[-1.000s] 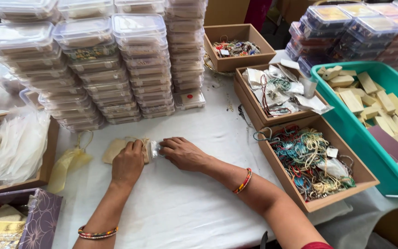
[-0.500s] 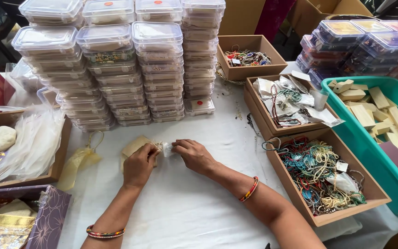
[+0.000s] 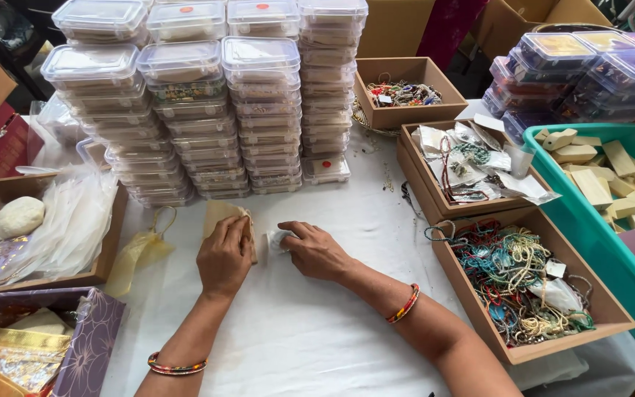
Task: The person places a small folded cloth into a clear plastic container and stacks it. They then pick up a green beaded necklace, coil it, and place it into a small plastic bag. Next, they place the bagged necklace into a decorative gold-patterned pouch, tie it closed, and place it into another clear plastic container. Finally, they pick up a long blue beaded necklace and lay it out on the table.
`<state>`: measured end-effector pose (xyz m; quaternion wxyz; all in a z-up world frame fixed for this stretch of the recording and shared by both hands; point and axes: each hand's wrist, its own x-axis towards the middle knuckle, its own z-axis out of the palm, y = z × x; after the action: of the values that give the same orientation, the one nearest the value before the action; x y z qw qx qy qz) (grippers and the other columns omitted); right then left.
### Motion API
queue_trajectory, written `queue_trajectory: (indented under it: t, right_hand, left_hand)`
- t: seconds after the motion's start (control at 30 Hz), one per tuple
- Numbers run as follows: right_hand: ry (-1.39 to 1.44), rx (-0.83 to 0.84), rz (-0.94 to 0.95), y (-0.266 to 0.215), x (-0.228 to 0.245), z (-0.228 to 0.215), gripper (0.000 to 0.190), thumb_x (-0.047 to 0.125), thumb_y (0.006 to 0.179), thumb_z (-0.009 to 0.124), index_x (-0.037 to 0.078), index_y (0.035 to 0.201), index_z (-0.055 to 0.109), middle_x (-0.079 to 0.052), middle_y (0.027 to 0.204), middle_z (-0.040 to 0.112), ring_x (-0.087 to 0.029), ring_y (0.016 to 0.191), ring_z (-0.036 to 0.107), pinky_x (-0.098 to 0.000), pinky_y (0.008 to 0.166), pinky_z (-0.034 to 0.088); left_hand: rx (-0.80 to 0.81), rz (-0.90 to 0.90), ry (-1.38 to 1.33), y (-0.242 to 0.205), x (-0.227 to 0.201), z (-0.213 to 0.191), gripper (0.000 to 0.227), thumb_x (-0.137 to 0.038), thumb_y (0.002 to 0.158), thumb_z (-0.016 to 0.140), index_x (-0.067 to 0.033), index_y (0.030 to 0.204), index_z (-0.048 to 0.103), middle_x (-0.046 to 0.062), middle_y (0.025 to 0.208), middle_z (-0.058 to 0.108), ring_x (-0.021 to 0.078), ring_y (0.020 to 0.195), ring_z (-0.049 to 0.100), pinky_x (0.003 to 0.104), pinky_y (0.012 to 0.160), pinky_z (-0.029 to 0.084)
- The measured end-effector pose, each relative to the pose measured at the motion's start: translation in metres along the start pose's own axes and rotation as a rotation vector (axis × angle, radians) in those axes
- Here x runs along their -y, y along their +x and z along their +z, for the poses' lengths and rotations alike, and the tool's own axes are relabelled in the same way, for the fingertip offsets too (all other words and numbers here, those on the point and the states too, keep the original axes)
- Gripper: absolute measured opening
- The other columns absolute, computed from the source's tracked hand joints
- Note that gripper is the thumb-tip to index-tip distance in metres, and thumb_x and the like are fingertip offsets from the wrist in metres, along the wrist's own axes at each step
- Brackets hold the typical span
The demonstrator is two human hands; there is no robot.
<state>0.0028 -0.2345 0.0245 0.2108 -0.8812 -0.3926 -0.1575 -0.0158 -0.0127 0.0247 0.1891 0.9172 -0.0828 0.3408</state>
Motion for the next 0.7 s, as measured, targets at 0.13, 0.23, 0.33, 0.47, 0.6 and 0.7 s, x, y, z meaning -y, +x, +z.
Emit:
queue_trajectory:
  t: [0.13,0.23,0.33,0.47,0.6,0.7]
  right_hand:
    - [-0.021,0.054,0.005,0.004,0.01,-0.011,0.033,-0.005,0.071,0.066,0.004,0.103,0.07,-0.013,0.14,0.058,-0.033,0.129,0.056,-0.0462,0.102,0.049]
    - [-0.037,0.008,-0.075,-0.003,-0.009,0.011,0.027,0.0,0.081,0.068,0.006,0.107,0.068,-0.009,0.129,0.066,-0.029,0.121,0.062,-0.0448,0.097,0.052]
    - [0.098,-0.147,-0.118,-0.005,-0.01,0.007,0.023,-0.002,0.083,0.066,0.007,0.104,0.065,-0.005,0.118,0.07,-0.025,0.108,0.07,-0.0403,0.092,0.058]
    - [0.385,-0.17,-0.222,-0.006,0.002,-0.008,0.021,-0.004,0.082,0.062,0.003,0.101,0.058,-0.008,0.118,0.07,-0.026,0.092,0.071,-0.0365,0.077,0.061]
    - [0.369,-0.017,-0.183,-0.005,0.008,-0.003,0.019,-0.003,0.081,0.063,0.004,0.098,0.058,-0.011,0.107,0.067,-0.029,0.081,0.069,-0.0402,0.067,0.057]
    - [0.267,-0.002,-0.135,-0.005,0.008,-0.004,0.018,-0.002,0.082,0.064,0.004,0.098,0.059,-0.01,0.098,0.064,-0.031,0.08,0.068,-0.0416,0.067,0.056]
  left_hand:
    - [-0.099,0.081,0.05,0.002,-0.001,-0.002,0.046,-0.008,0.084,0.07,-0.0117,0.129,0.07,0.0,0.122,0.065,0.0202,0.105,0.069,0.036,0.089,0.058]
    - [-0.034,0.056,0.013,-0.002,0.005,0.006,0.043,-0.007,0.089,0.069,-0.0104,0.131,0.071,0.005,0.117,0.066,0.0232,0.103,0.068,0.036,0.084,0.057]
    - [0.246,-0.024,0.008,-0.007,0.016,0.018,0.032,-0.005,0.088,0.067,-0.0216,0.114,0.076,-0.002,0.106,0.068,0.0224,0.101,0.068,0.038,0.082,0.058]
    - [0.206,0.024,-0.02,-0.006,0.001,0.007,0.022,-0.01,0.087,0.069,-0.0172,0.107,0.075,-0.004,0.107,0.07,0.0222,0.1,0.069,0.038,0.083,0.058]
    - [0.186,0.093,-0.306,-0.003,-0.015,-0.003,0.023,-0.007,0.087,0.07,-0.0107,0.109,0.072,0.001,0.11,0.069,0.0238,0.101,0.069,0.038,0.081,0.058]
    - [0.149,0.128,-0.359,-0.007,-0.013,0.007,0.031,0.0,0.085,0.068,-0.0078,0.114,0.071,0.004,0.113,0.068,0.0253,0.104,0.068,0.038,0.084,0.059]
